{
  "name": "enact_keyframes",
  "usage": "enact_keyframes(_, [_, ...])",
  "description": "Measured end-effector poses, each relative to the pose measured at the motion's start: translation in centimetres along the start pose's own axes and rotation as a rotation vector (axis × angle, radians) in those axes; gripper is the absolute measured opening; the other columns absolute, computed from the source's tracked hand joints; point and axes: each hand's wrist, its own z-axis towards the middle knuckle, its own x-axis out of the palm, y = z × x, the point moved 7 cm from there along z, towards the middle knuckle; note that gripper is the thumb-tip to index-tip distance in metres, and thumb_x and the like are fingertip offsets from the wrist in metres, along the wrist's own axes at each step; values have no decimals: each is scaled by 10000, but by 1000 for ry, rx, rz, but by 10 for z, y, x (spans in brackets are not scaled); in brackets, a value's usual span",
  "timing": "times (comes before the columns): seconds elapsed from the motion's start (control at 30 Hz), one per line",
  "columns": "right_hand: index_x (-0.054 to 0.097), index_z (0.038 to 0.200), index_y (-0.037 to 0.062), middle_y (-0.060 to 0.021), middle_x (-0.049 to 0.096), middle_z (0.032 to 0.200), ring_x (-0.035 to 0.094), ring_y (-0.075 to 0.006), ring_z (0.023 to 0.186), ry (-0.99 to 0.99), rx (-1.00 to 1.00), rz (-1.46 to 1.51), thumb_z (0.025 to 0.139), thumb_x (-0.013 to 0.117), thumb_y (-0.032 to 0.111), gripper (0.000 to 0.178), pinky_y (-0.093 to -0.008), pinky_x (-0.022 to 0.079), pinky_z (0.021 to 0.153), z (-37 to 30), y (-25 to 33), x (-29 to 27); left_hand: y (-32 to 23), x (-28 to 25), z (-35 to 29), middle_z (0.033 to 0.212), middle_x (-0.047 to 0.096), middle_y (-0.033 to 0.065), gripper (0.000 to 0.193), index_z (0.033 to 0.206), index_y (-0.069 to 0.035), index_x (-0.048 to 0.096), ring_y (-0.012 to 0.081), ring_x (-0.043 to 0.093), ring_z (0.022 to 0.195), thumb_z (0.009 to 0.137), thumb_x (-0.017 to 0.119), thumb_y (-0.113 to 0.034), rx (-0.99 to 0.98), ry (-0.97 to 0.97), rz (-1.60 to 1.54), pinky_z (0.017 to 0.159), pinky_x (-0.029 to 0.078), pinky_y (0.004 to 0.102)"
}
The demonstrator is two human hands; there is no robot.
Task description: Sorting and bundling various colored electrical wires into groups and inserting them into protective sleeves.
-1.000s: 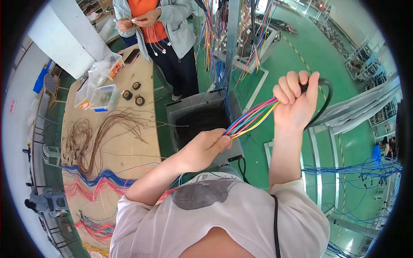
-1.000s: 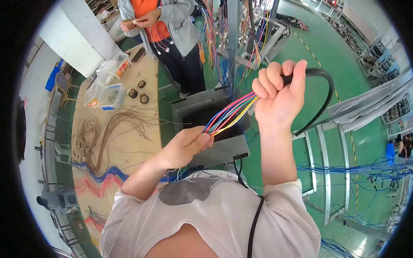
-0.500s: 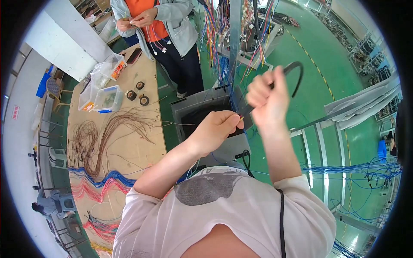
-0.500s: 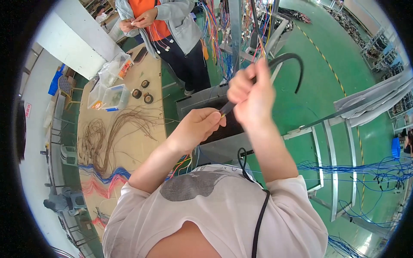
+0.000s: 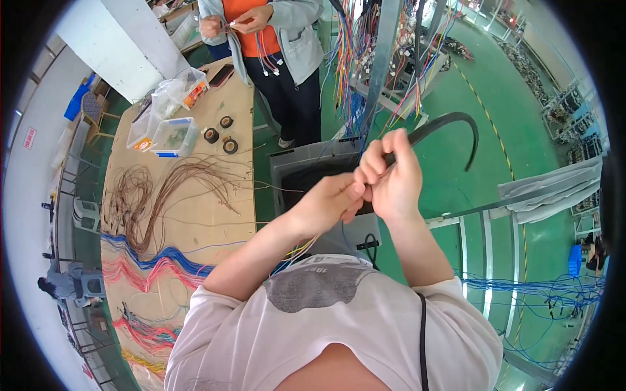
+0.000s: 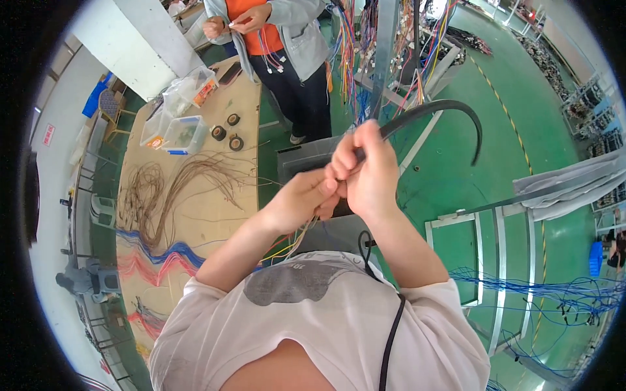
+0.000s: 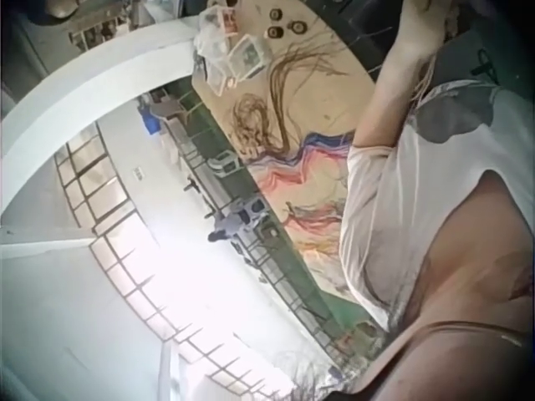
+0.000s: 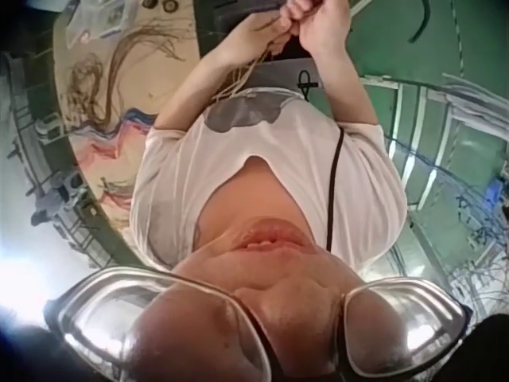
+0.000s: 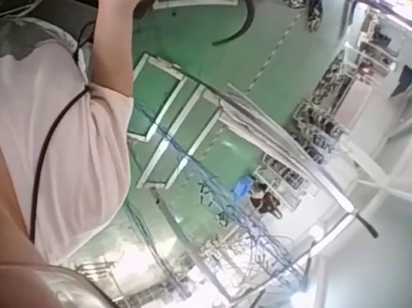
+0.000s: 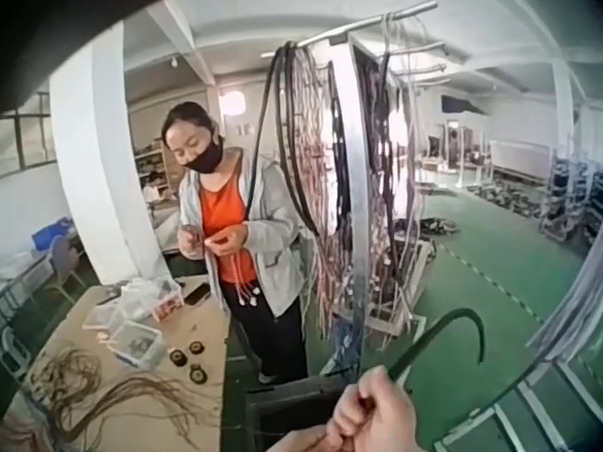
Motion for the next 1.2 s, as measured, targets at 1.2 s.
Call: enact_keyframes(1.2, [324, 677, 49, 0, 250, 521, 252, -95, 458, 440, -446, -337, 902, 258, 233, 298, -228, 252, 483, 45, 261, 63, -51, 48, 42, 491, 364, -14, 360, 678, -50, 428, 69, 343, 396, 885, 347, -334, 136, 292, 143, 372, 303, 216])
